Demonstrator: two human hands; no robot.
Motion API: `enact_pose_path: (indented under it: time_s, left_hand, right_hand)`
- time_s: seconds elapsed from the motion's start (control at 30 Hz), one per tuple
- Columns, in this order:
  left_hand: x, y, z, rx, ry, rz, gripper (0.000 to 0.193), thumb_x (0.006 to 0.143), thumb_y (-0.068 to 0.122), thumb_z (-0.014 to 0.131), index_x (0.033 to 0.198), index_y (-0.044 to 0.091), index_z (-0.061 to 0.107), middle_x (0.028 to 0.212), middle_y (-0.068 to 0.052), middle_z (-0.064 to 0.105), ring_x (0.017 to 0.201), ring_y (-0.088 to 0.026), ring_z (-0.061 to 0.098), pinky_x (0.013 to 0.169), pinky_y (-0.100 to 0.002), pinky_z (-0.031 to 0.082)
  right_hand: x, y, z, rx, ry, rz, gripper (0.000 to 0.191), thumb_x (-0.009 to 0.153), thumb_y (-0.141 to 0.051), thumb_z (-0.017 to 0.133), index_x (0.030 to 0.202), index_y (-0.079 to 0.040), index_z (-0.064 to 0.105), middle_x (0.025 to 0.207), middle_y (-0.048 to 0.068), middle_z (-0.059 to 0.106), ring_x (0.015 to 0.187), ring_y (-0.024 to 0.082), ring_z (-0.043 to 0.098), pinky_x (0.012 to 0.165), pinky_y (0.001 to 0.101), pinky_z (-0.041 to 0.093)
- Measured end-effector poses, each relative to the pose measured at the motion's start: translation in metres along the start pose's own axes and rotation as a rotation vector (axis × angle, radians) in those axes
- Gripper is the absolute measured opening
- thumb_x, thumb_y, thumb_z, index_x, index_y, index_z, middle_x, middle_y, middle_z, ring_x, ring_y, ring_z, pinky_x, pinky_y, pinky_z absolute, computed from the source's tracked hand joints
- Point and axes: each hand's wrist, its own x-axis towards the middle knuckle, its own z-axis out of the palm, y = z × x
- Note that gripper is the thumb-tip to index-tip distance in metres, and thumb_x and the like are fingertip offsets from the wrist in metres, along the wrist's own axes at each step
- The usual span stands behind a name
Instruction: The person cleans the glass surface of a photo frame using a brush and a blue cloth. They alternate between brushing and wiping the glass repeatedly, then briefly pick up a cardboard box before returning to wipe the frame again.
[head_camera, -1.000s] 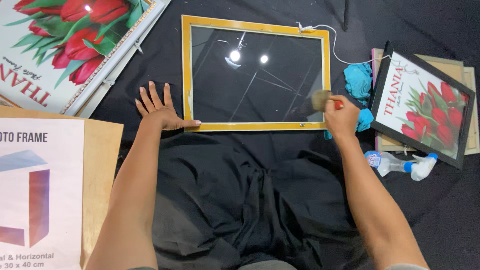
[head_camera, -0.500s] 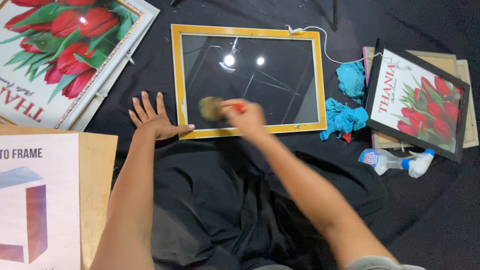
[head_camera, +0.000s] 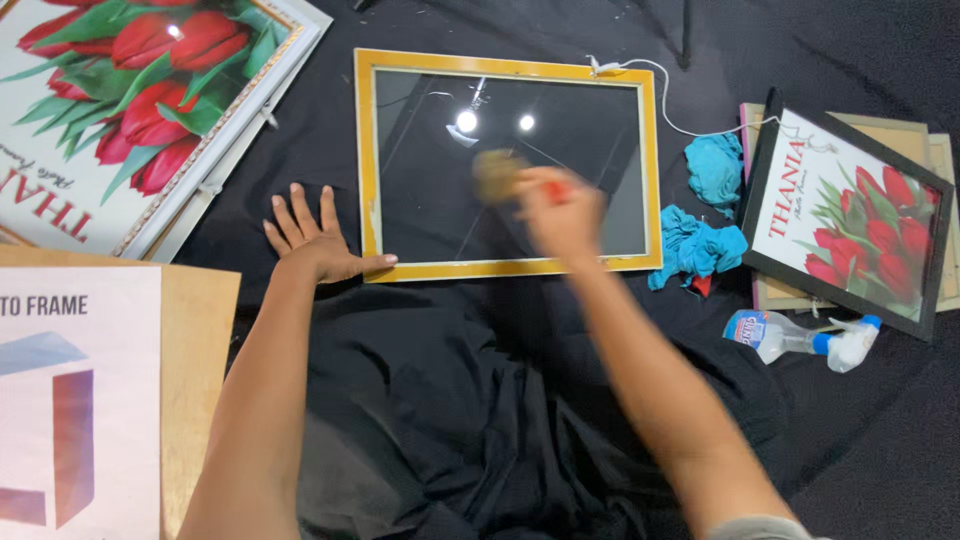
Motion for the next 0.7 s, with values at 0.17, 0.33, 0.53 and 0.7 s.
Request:
enact_pose_path:
  time_s: [0.17,0.33,0.53,0.7]
  left_hand:
    - [-0.003,-0.002,0.004,0.005,0.026,0.005,0.163,0.049,0.091,0.073,0.160,0.018,-0.021,0.161,-0.025,-0.037,0.144,-0.044,-0.041,0.113,-0.065,-0.019]
    - [0.000,-0.004,0.003,0.005,-0.006,-0.011,0.164,0.048,0.090,0.074,0.161,0.018,-0.019,0.162,-0.025,-0.037,0.143,-0.043,-0.043,0.115,-0.067,-0.019]
    - [0.002,-0.004,0.003,0.000,-0.030,0.021,0.167,0.048,0.091,0.075,0.160,0.015,-0.022,0.160,-0.027,-0.038,0.141,-0.045,-0.045,0.112,-0.069,-0.020]
    - [0.004,-0.003,0.003,0.017,-0.029,0.006,0.165,0.050,0.092,0.073,0.161,0.015,-0.022,0.160,-0.027,-0.038,0.142,-0.046,-0.044,0.113,-0.070,-0.020]
  right_hand:
    - [-0.036,-0.031,0.090,0.036,-0.272,0.174,0.026,0.092,-0.022,0.071,0.112,-0.007,0.077,0.088,0.006,0.078,0.071,0.012,0.074,0.065,0.0259,0.060]
    - [0.021,0.017,-0.002,0.035,-0.203,0.240,0.022,0.095,-0.021,0.067,0.107,-0.006,0.078,0.100,0.006,0.078,0.086,0.013,0.076,0.071,0.0289,0.066]
    - [0.064,0.066,-0.164,-0.104,0.207,0.250,0.016,0.095,-0.013,0.069,0.106,-0.006,0.077,0.100,0.009,0.075,0.083,0.016,0.074,0.065,0.0293,0.065]
    - [0.053,0.031,-0.108,-0.589,0.290,-0.223,0.015,0.096,-0.017,0.075,0.105,-0.007,0.082,0.086,0.006,0.077,0.074,0.017,0.072,0.063,0.0293,0.055]
